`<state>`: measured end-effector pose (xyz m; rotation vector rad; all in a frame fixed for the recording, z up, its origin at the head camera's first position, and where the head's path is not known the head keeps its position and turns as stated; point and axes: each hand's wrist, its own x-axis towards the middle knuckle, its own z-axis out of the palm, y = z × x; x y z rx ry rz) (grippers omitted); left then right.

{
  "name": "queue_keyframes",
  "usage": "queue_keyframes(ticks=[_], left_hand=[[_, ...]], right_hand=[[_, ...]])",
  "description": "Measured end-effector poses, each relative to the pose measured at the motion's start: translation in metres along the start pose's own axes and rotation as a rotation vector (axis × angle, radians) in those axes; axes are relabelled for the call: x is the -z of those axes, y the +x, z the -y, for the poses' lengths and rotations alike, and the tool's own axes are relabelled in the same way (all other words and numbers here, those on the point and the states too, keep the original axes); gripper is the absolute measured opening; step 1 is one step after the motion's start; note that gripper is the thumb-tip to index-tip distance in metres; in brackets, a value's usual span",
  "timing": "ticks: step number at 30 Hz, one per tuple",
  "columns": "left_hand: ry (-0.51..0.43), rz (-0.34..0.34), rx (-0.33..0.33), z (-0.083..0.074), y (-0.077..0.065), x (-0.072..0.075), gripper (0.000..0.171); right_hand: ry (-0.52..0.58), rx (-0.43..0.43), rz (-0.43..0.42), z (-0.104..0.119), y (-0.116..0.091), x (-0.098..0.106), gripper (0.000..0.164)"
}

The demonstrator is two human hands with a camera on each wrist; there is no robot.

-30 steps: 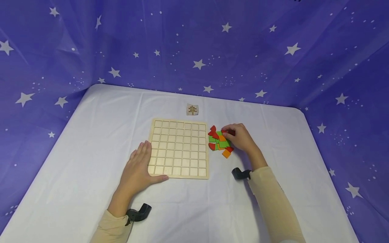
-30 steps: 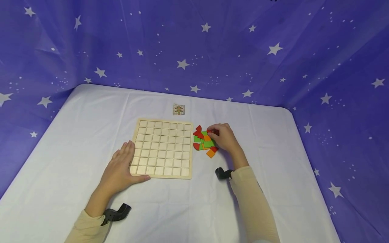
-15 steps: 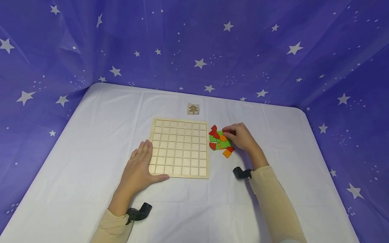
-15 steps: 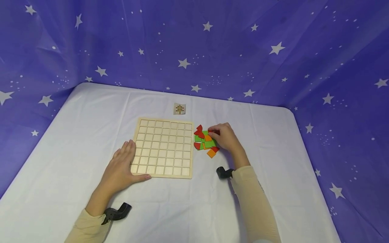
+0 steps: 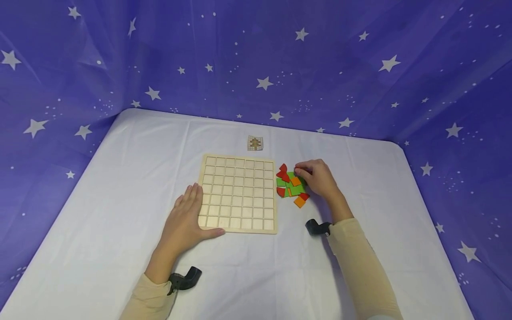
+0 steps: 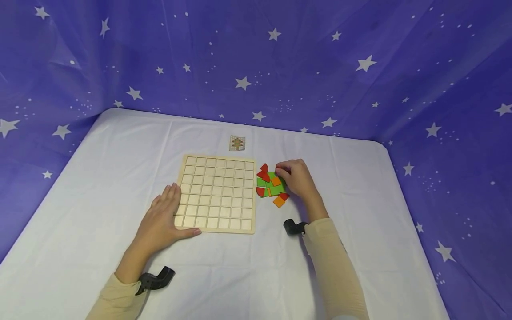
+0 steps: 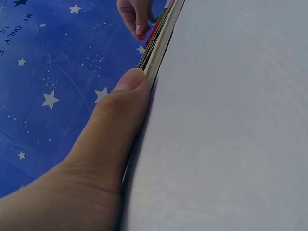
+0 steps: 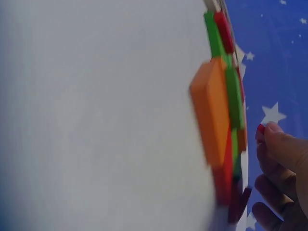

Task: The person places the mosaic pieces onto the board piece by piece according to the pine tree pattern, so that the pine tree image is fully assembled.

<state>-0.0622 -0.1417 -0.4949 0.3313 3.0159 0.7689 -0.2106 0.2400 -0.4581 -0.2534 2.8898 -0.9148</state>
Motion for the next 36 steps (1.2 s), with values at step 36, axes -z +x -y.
queue_keyframes(ticks=[36], left_hand=[[0.001,-0.008,-0.006,0.0,0.001,-0.001,0.139]], right_hand=[[-0.086,0.242,0.126,0.122,0.05,-0.074,0.025]])
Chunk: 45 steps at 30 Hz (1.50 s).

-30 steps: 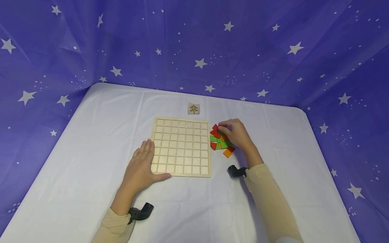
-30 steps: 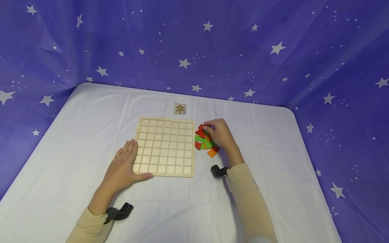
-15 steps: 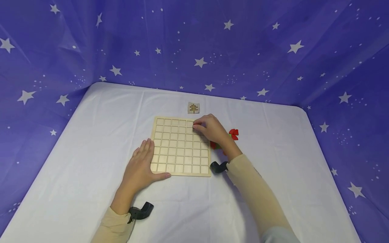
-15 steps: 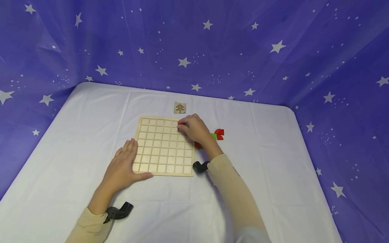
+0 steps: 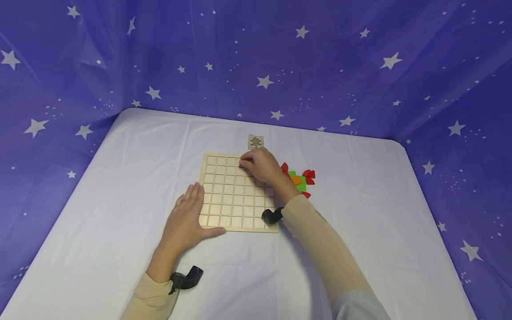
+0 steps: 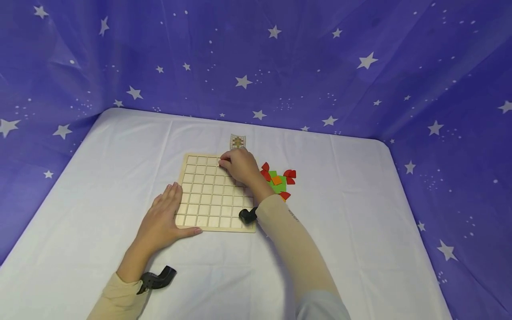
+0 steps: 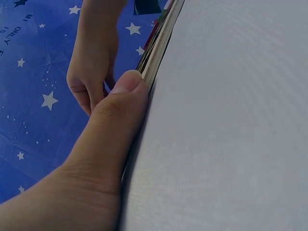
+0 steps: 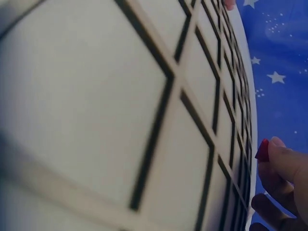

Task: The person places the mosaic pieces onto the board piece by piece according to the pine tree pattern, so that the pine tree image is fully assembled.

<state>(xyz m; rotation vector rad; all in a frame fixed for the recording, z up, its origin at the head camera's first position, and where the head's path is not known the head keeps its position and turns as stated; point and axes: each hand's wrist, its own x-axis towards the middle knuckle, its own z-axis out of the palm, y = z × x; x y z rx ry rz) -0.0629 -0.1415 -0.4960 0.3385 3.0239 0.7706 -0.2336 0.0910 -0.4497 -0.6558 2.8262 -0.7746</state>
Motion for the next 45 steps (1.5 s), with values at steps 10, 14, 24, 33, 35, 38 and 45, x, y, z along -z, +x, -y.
queue_keyframes(ticks=[10,14,24,33,35,38,45], left_hand=[[0.005,0.004,0.001,-0.0005,0.0,0.0013,0.139],[0.002,0.009,0.005,-0.0014,0.0001,0.0023,0.139],[0.009,0.007,0.006,-0.0008,0.0005,0.0015,0.14],[-0.001,0.011,0.019,-0.0023,0.0004,0.0014,0.14],[-0.003,0.012,0.021,-0.0026,0.0006,0.0014,0.141],[-0.005,0.012,0.022,-0.0032,0.0007,0.0018,0.141],[-0.005,0.005,0.019,-0.0035,0.0007,0.0018,0.141]], right_hand=[[-0.121,0.055,-0.045,0.0004,0.0036,-0.0088,0.02],[-0.142,0.053,-0.047,-0.0008,0.0032,-0.009,0.021],[-0.156,0.059,-0.075,0.0011,0.0014,-0.0076,0.019],[-0.187,0.026,-0.072,0.006,0.004,-0.0065,0.021],[-0.182,0.014,-0.068,0.0063,0.0046,-0.0065,0.021],[-0.162,-0.002,-0.064,0.0065,0.0056,-0.0065,0.02],[-0.096,-0.029,-0.056,0.0076,0.0052,-0.0062,0.017]])
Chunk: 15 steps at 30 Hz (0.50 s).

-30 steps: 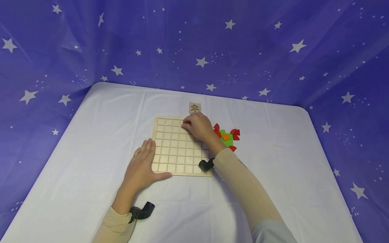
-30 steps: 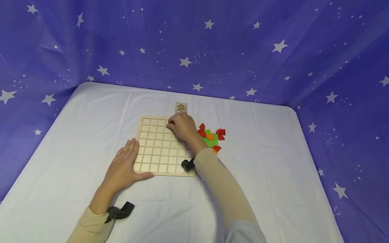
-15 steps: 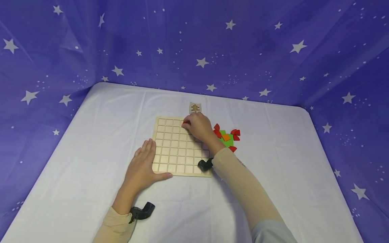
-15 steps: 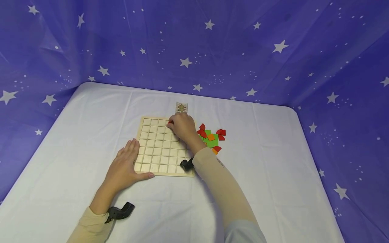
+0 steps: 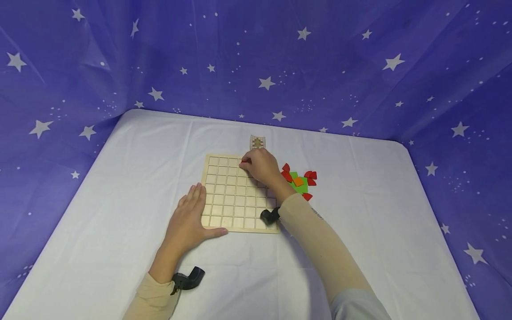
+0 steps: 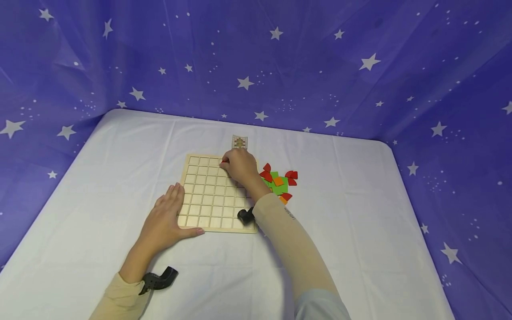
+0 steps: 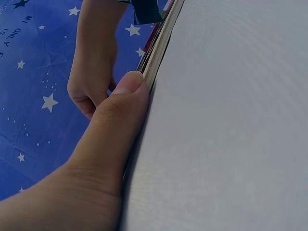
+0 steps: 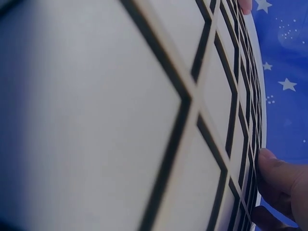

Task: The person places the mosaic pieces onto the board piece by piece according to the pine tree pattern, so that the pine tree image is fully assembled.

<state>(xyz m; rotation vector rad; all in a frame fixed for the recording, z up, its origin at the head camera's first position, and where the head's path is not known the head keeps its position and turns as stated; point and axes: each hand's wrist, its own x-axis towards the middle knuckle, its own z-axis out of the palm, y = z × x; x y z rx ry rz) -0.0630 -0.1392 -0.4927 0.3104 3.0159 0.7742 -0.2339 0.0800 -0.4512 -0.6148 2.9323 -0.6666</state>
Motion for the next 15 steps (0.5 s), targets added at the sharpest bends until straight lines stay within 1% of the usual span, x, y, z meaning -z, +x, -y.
queue_keyframes(ticks=[5,15], left_hand=[[-0.001,-0.008,-0.007,0.0004,0.0008,-0.0017,0.141],[0.001,-0.014,-0.012,0.0013,0.0004,-0.0018,0.14]], right_hand=[[0.035,-0.02,0.004,0.0006,-0.0002,-0.0002,0.015],[0.027,-0.031,0.026,0.0017,0.0004,-0.0016,0.016]])
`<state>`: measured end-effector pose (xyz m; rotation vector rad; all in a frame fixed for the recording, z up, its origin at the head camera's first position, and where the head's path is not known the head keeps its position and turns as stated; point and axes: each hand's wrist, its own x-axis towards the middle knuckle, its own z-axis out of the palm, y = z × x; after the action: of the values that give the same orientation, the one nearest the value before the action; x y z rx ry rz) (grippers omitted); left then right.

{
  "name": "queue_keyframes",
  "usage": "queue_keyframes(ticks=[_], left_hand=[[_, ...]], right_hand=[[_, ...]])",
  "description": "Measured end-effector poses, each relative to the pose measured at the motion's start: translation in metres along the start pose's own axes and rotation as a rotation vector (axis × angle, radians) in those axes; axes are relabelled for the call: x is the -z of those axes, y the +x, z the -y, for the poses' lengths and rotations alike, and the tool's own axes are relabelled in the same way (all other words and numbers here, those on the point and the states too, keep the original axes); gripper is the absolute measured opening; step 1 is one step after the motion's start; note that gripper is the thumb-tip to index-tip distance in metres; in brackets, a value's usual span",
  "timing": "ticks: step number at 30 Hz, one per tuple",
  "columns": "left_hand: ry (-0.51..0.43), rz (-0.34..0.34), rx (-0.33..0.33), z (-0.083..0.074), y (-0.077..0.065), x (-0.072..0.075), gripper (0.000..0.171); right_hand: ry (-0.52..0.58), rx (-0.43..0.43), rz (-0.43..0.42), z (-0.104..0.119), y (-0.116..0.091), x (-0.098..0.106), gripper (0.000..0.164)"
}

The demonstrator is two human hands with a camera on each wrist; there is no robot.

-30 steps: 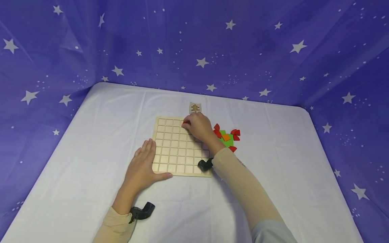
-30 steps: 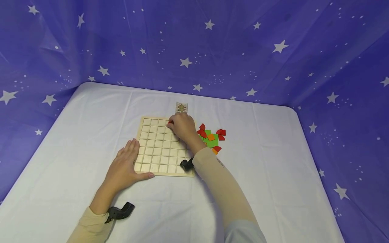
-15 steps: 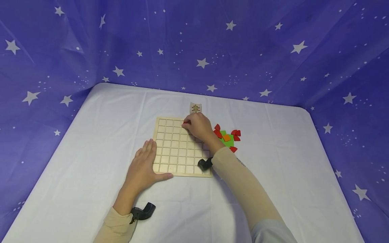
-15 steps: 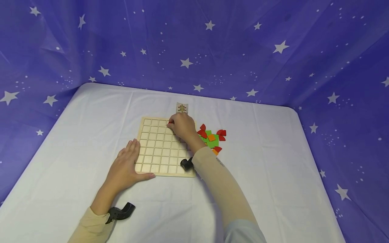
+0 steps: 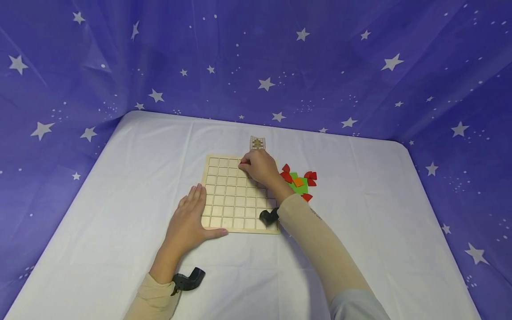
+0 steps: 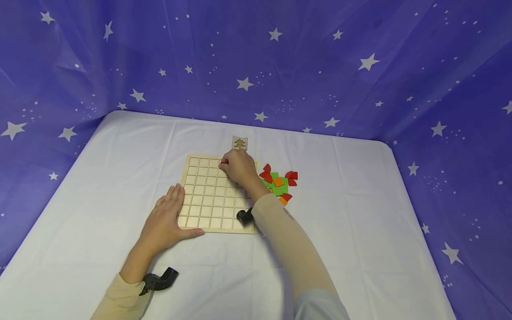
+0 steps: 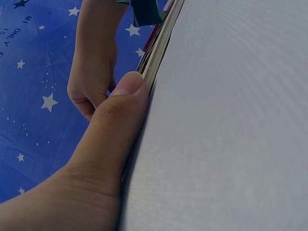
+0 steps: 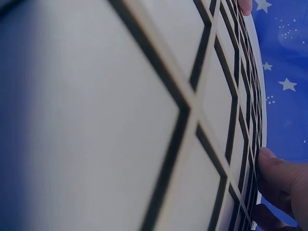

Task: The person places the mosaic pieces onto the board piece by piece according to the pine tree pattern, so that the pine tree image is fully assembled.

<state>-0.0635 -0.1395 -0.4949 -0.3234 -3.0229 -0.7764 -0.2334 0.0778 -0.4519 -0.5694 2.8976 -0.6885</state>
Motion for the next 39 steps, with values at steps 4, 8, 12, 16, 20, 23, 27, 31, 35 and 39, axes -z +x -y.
queue_keyframes(ticks=[4,8,12,16,20,23,27,31,35,39], left_hand=[[0.004,0.004,0.003,0.0,0.0,0.0,0.141],[0.006,0.003,0.003,0.0,0.0,0.0,0.141],[0.007,-0.004,-0.002,0.0,0.0,0.0,0.141],[0.009,-0.003,0.001,0.0,-0.001,0.0,0.14],[0.006,0.003,0.003,0.0,0.0,0.0,0.141],[0.007,0.003,0.003,0.001,0.0,-0.001,0.141],[0.004,-0.001,0.0,0.001,0.0,-0.001,0.141],[0.0,-0.003,0.0,0.001,0.0,-0.001,0.141],[0.001,-0.004,0.002,0.001,0.0,-0.001,0.141],[0.005,-0.007,0.003,0.001,0.0,-0.001,0.141]], right_hand=[[-0.002,0.002,0.006,0.0,0.0,-0.001,0.016],[-0.001,0.008,0.007,-0.002,0.0,-0.002,0.015],[0.007,0.014,0.0,-0.003,-0.001,-0.001,0.014],[0.024,0.015,-0.008,-0.004,-0.002,-0.001,0.013],[0.017,0.021,-0.031,-0.006,-0.002,-0.002,0.016],[-0.001,0.031,-0.045,-0.007,-0.002,-0.002,0.019],[-0.015,0.044,-0.054,-0.009,-0.003,-0.002,0.021],[-0.022,0.055,-0.054,-0.011,-0.004,-0.002,0.021],[-0.021,0.072,-0.044,-0.013,-0.008,0.0,0.023],[-0.027,0.072,-0.024,-0.017,-0.015,0.005,0.03]])
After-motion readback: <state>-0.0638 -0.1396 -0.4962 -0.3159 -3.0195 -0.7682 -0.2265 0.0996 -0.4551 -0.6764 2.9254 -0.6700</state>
